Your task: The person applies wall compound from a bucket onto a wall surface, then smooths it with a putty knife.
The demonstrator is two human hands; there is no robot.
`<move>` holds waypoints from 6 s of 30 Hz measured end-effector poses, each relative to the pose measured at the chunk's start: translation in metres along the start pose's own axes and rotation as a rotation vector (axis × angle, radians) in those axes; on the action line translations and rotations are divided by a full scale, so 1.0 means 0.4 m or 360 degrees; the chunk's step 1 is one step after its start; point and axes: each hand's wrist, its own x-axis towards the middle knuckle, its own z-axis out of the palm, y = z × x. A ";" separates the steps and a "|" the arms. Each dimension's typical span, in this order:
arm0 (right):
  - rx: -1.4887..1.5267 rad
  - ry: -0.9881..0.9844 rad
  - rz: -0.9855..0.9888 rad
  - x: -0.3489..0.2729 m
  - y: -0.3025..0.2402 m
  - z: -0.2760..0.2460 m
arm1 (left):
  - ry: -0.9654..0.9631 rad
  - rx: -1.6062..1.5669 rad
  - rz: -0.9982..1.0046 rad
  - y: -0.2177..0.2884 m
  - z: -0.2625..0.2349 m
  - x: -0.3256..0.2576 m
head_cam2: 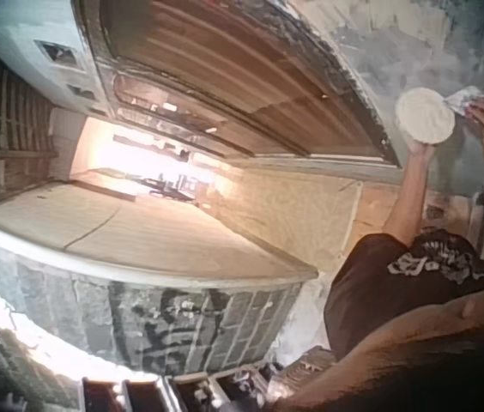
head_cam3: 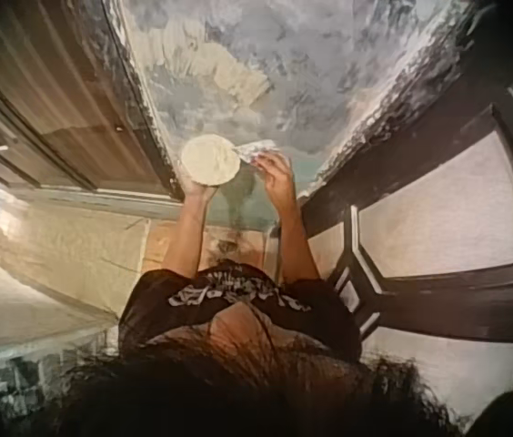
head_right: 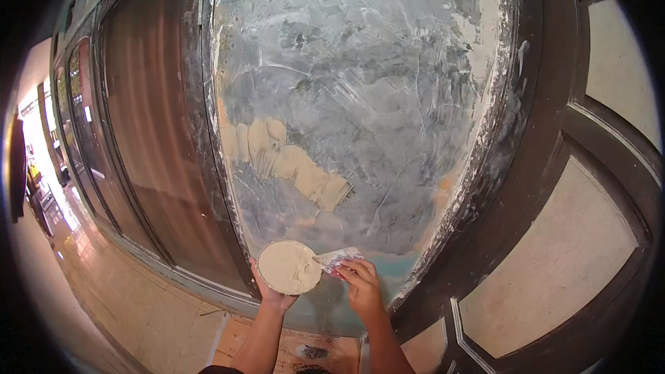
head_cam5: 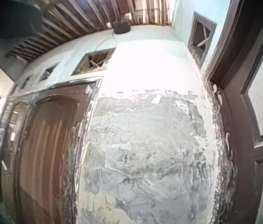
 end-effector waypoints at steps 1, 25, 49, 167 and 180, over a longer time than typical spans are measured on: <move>0.0031 0.0027 0.0005 -0.007 -0.002 0.011 | 0.0007 0.0001 0.0003 -0.006 -0.012 0.007; 0.0171 -0.0119 0.0025 -0.138 -0.066 0.005 | 0.0103 0.0160 -0.0046 0.005 -0.013 -0.138; 0.0078 -0.0015 0.0061 -0.081 -0.128 0.132 | 0.0079 0.0102 -0.0126 0.131 -0.086 -0.082; -0.0157 0.0721 0.0293 0.263 0.172 0.009 | 0.0084 0.0008 0.0116 0.111 -0.117 0.077; -0.0071 0.0638 0.0410 0.260 0.192 -0.004 | 0.0069 0.0039 0.0190 0.101 -0.093 0.045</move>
